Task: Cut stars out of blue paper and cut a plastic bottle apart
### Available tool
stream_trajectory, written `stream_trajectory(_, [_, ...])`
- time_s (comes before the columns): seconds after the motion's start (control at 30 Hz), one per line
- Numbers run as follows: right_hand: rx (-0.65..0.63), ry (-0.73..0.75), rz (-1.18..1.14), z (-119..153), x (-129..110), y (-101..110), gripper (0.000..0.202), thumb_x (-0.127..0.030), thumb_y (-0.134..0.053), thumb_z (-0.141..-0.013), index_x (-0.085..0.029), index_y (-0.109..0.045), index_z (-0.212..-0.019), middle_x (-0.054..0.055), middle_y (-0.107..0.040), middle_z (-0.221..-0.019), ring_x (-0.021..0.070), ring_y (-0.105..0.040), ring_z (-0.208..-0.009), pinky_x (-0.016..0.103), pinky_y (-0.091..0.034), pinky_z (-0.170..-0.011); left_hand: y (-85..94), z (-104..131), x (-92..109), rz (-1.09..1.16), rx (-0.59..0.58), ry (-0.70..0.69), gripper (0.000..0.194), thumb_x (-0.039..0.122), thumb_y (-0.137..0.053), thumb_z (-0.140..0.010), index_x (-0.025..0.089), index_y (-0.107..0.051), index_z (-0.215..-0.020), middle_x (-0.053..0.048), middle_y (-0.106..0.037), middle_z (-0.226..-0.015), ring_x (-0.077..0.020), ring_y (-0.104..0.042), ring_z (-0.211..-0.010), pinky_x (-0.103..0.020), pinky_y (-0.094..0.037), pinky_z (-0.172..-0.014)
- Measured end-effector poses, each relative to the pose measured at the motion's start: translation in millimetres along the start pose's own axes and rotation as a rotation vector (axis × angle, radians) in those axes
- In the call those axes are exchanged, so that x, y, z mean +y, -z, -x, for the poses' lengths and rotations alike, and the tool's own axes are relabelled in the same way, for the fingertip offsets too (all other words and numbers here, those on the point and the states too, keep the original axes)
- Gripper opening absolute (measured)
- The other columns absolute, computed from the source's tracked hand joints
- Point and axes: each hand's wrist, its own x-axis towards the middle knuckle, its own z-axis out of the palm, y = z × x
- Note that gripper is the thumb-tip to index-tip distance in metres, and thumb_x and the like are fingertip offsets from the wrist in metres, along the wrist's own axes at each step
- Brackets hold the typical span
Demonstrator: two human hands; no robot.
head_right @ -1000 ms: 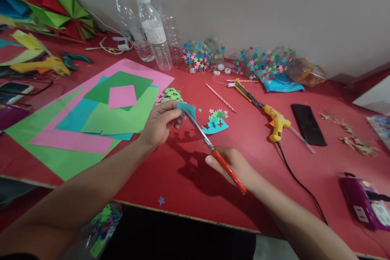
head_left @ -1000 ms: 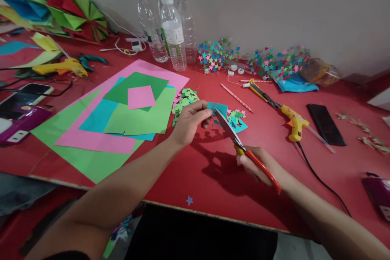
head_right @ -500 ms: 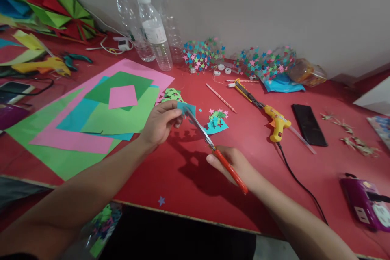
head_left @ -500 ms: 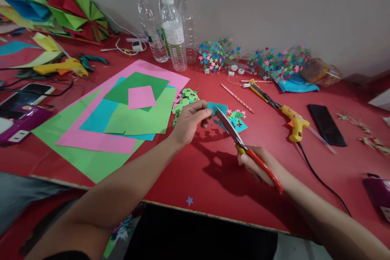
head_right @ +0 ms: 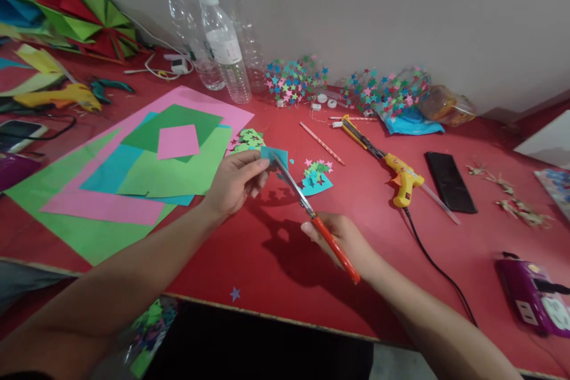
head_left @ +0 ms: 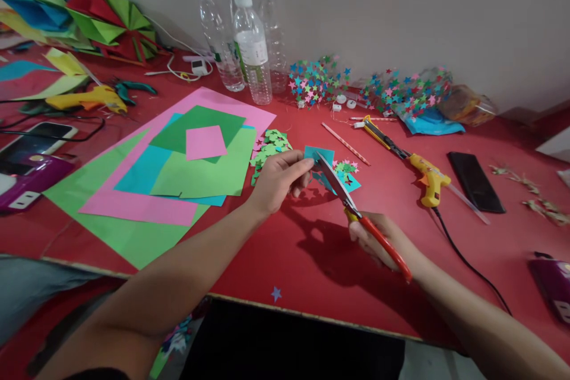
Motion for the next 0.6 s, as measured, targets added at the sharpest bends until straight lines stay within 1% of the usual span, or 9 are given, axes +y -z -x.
stream_trajectory(0.13, [-0.013,0.020,0.040,-1.8,4.9,0.3,0.054,-0.073,-0.046,-0.087,-0.021,-0.043,-0.069,-0.008,-0.037,-0.045,0.0069,-0.032,-0.038,0.022,-0.025,-0.040,-1.3,-0.3,-1.3,0.043,0.035,-0.021,0.023,0.032,-0.063,-0.083,0.018,-0.057,-0.066,0.006,-0.051,-0.049,-0.0034,-0.041,-0.037,-0.018,-0.029,-0.035])
stream_trajectory(0.2, [-0.020,0.023,0.046,-2.2,6.6,1.4,0.055,-0.074,-0.045,-0.087,-0.021,-0.043,-0.069,-0.008,-0.037,-0.045,0.0066,-0.032,-0.038,0.022,-0.025,-0.039,-0.7,-1.1,-2.3,0.030,0.053,-0.040,0.021,0.031,-0.062,-0.083,0.019,-0.057,-0.067,0.006,-0.050,-0.049,-0.0038,-0.042,-0.038,-0.018,-0.030,-0.036])
stream_trajectory(0.37, [-0.063,0.016,0.067,-0.9,7.1,5.8,0.058,-0.076,-0.040,-0.088,-0.021,-0.045,-0.071,-0.007,-0.038,-0.046,0.0068,-0.033,-0.039,0.023,-0.027,-0.040,3.1,-2.7,-3.0,-0.071,0.037,-0.099,0.019,0.031,-0.060,-0.084,0.019,-0.057,-0.069,0.005,-0.050,-0.050,-0.0047,-0.042,-0.041,-0.018,-0.033,-0.038])
stream_trajectory(0.6, [-0.116,0.075,0.043,0.8,7.5,8.8,0.059,-0.077,-0.039,-0.088,-0.020,-0.046,-0.073,-0.008,-0.039,-0.048,0.0068,-0.034,-0.040,0.023,-0.028,-0.041,6.3,-3.5,-2.6,-0.118,0.025,-0.126,0.019,0.031,-0.060,-0.083,0.019,-0.059,-0.068,0.005,-0.047,-0.049,-0.0051,-0.039,-0.041,-0.018,-0.032,-0.038])
